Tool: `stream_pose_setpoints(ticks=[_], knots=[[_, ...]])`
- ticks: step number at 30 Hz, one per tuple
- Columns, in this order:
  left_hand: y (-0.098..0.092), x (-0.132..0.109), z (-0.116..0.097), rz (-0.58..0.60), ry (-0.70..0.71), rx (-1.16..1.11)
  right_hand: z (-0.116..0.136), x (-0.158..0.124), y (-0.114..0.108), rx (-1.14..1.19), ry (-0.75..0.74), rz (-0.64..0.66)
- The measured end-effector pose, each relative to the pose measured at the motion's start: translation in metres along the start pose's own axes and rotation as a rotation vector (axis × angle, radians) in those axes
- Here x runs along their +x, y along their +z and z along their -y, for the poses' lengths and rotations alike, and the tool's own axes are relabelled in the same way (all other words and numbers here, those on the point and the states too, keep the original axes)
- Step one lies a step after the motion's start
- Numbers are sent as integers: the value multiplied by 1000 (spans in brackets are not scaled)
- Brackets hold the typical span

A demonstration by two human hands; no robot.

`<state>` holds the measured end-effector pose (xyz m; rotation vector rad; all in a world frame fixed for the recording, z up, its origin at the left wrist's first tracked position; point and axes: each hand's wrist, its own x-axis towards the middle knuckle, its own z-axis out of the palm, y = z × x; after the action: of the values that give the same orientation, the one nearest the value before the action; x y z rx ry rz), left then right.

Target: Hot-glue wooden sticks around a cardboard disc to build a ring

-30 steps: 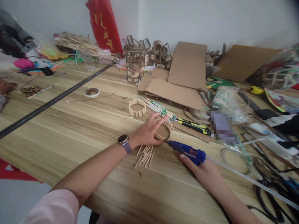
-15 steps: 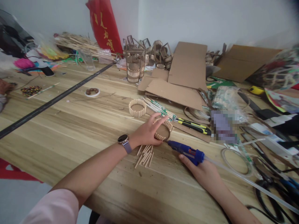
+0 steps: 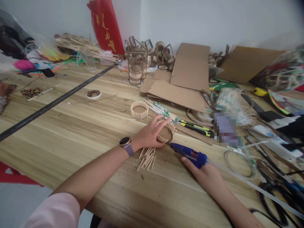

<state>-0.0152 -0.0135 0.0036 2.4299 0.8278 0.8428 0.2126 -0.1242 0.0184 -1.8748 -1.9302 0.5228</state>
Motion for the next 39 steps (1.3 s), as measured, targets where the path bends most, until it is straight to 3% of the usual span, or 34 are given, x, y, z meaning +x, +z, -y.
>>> stream_pose_setpoints(ticks=[39], knots=[[0,1,0,-6,8,-2,-3,-1,4,28,38,-37]])
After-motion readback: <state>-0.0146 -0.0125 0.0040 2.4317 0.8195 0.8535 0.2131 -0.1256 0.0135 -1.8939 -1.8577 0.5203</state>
